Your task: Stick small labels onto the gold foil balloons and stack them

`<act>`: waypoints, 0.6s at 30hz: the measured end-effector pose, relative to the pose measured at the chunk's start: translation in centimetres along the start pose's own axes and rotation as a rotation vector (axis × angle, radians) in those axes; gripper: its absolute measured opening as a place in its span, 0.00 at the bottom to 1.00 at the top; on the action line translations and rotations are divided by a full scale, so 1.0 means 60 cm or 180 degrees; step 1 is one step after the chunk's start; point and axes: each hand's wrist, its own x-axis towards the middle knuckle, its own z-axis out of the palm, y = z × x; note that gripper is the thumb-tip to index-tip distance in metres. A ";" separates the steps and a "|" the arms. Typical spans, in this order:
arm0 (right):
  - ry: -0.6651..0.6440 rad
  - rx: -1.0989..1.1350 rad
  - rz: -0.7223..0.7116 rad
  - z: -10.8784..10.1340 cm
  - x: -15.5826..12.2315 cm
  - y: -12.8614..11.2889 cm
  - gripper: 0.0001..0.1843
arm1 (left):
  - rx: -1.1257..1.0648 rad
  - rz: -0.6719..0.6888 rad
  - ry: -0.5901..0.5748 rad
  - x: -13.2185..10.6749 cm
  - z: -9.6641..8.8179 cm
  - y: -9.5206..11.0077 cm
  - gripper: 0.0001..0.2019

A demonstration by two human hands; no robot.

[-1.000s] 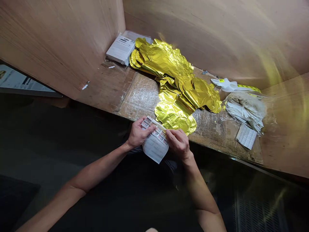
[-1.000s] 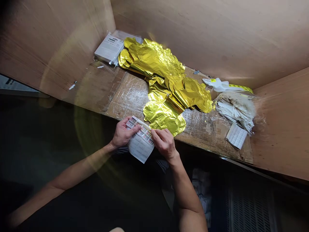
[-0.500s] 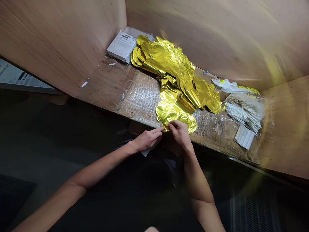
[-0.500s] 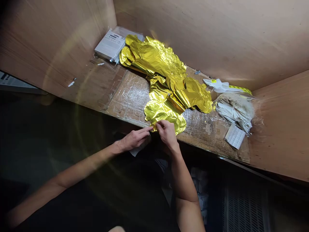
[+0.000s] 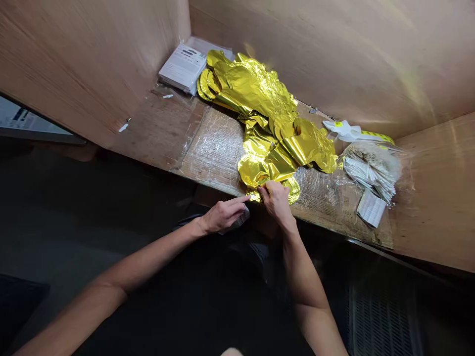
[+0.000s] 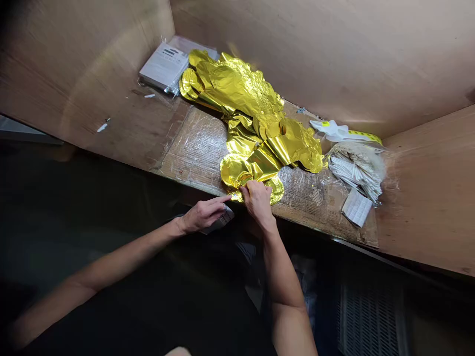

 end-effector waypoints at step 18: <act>0.0811 0.1562 0.0323 -0.140 0.009 0.087 0.21 | -0.1868 -0.1877 0.1752 0.036 -0.078 0.038 0.17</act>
